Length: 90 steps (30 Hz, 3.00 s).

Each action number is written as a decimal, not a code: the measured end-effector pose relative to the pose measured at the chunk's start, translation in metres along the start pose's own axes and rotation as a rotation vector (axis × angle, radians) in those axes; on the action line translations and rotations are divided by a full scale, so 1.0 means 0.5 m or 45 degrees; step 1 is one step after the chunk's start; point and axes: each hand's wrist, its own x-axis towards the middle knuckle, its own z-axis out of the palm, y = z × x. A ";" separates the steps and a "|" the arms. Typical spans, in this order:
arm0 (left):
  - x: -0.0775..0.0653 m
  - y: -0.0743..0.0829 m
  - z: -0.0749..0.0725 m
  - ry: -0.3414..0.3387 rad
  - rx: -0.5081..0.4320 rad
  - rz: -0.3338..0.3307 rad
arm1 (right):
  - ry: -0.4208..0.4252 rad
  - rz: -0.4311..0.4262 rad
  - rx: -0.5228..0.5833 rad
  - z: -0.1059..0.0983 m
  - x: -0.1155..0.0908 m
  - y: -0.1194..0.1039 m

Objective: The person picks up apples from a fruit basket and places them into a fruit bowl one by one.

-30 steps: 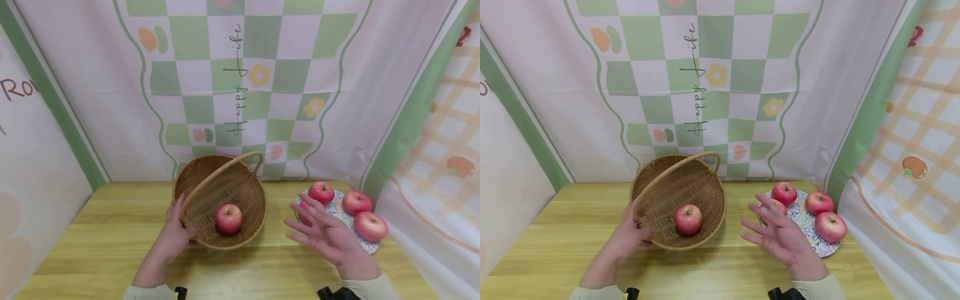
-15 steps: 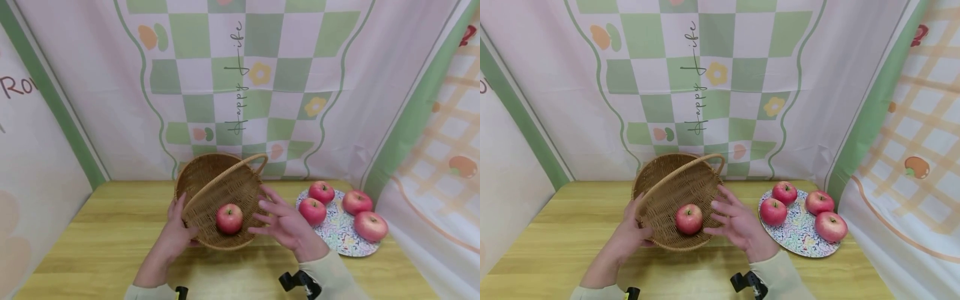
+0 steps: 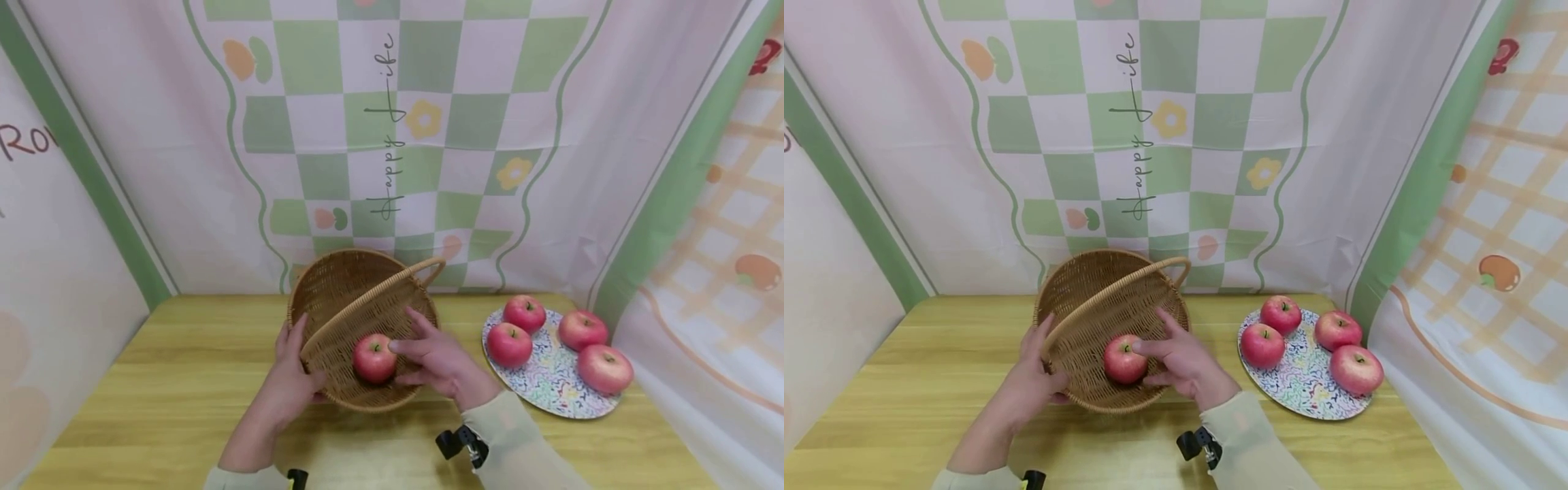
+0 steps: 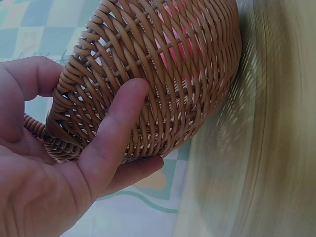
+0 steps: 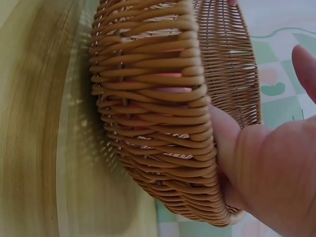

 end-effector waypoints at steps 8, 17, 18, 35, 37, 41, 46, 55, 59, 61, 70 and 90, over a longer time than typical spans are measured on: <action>0.000 0.003 0.005 0.017 0.000 0.025 | 0.010 0.054 -0.215 0.008 0.030 0.016; 0.001 0.005 0.010 0.020 0.032 0.048 | 0.064 0.047 -0.403 0.026 0.047 0.031; 0.000 0.005 0.010 0.018 0.039 0.050 | 0.083 0.035 -0.431 0.028 0.048 0.032; -0.002 0.013 0.013 0.009 0.117 0.096 | 0.226 -0.244 -1.018 0.046 0.075 0.077; -0.003 0.014 0.014 0.005 0.108 0.094 | 0.207 -0.245 -0.994 0.045 0.077 0.078; -0.003 0.015 0.014 0.004 0.130 0.094 | 0.171 -0.220 -0.967 0.045 0.078 0.077; -0.005 0.016 0.014 -0.002 0.126 0.088 | 0.141 -0.233 -1.012 0.048 0.076 0.075; -0.005 0.013 0.013 -0.005 0.080 0.090 | 0.200 -0.149 -0.434 0.034 0.077 0.077; -0.005 0.011 0.010 -0.003 0.072 0.082 | 0.181 -0.128 -0.309 0.033 0.075 0.072; -0.004 0.010 0.009 -0.005 0.065 0.076 | 0.181 -0.122 -0.288 0.033 0.075 0.069; -0.002 0.004 0.009 -0.008 0.033 0.051 | 0.122 -0.134 -0.262 0.030 0.066 0.054; 0.001 -0.009 0.005 -0.008 -0.038 -0.035 | 0.030 -0.252 -0.240 0.013 0.005 0.003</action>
